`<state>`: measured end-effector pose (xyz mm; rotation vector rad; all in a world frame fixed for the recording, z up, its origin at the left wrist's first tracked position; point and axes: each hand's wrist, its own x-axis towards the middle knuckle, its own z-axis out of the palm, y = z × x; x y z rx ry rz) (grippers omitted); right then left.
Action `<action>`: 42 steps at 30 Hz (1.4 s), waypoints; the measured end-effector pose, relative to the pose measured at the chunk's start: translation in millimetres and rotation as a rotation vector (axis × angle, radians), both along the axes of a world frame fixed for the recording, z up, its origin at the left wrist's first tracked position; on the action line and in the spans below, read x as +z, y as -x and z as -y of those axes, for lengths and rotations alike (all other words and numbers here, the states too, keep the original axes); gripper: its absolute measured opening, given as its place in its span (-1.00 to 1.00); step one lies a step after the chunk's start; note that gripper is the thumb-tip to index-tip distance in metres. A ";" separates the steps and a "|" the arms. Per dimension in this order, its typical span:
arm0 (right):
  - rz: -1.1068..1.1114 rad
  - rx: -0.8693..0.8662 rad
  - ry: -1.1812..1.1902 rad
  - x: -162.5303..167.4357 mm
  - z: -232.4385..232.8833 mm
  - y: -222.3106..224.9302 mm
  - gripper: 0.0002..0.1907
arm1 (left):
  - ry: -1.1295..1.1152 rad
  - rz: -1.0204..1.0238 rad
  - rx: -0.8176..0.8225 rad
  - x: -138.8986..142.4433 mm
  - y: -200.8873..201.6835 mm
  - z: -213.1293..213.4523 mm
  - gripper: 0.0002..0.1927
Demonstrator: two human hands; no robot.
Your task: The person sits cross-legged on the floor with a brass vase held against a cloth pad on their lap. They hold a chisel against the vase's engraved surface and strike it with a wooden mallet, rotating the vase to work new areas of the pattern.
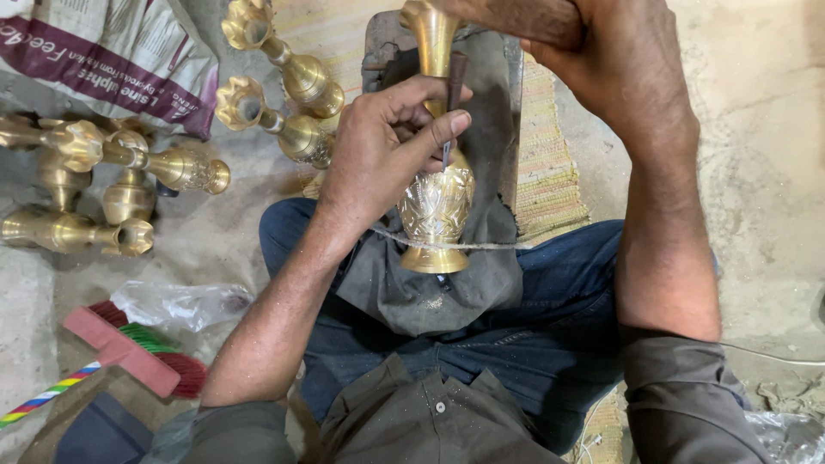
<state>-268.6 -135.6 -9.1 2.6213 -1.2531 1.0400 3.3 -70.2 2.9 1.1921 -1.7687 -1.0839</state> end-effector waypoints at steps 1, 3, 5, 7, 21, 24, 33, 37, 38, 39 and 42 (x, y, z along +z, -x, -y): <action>-0.053 -0.059 0.003 -0.9 0.4 1.4 -0.65 | 0.004 0.012 -0.004 0.3 0.0 0.4 -0.68; -0.030 -0.046 -0.045 -1.0 0.7 3.5 -0.66 | 0.020 0.027 -0.004 0.4 0.7 0.9 -0.68; -0.037 -0.045 -0.038 0.4 0.7 2.8 -0.66 | 0.047 0.030 0.004 0.2 1.2 1.9 -0.68; -0.075 -0.052 0.012 3.1 -0.7 0.2 -0.66 | 0.018 -0.003 -0.021 -0.1 -0.3 3.8 -0.69; 0.184 0.222 -0.492 -16.5 13.9 -2.4 -0.77 | 0.033 0.031 -0.030 -4.3 -2.4 3.6 -0.67; 0.237 0.191 -0.525 -24.7 16.2 1.1 -0.78 | 0.036 0.022 -0.038 -4.3 -2.5 4.7 -0.66; 0.302 0.188 -0.550 -4.0 7.2 -7.9 -0.78 | 0.013 -0.012 -0.049 -5.1 -4.3 4.0 -0.65; -0.018 0.092 -0.171 9.3 -0.5 -14.4 -0.75 | 0.014 -0.015 -0.056 -3.5 -4.5 4.0 -0.65; 0.120 0.056 -0.377 10.9 -1.3 -16.8 -0.79 | 0.011 -0.029 -0.059 -3.2 -4.4 2.9 -0.63; 0.255 0.023 -0.585 11.9 -1.9 -19.5 -0.80 | 0.004 -0.019 -0.059 -2.7 -4.3 2.5 -0.64; 0.092 0.087 -0.295 13.4 -2.0 -21.5 -0.76 | -0.010 -0.010 -0.061 -1.4 -5.0 1.2 -0.64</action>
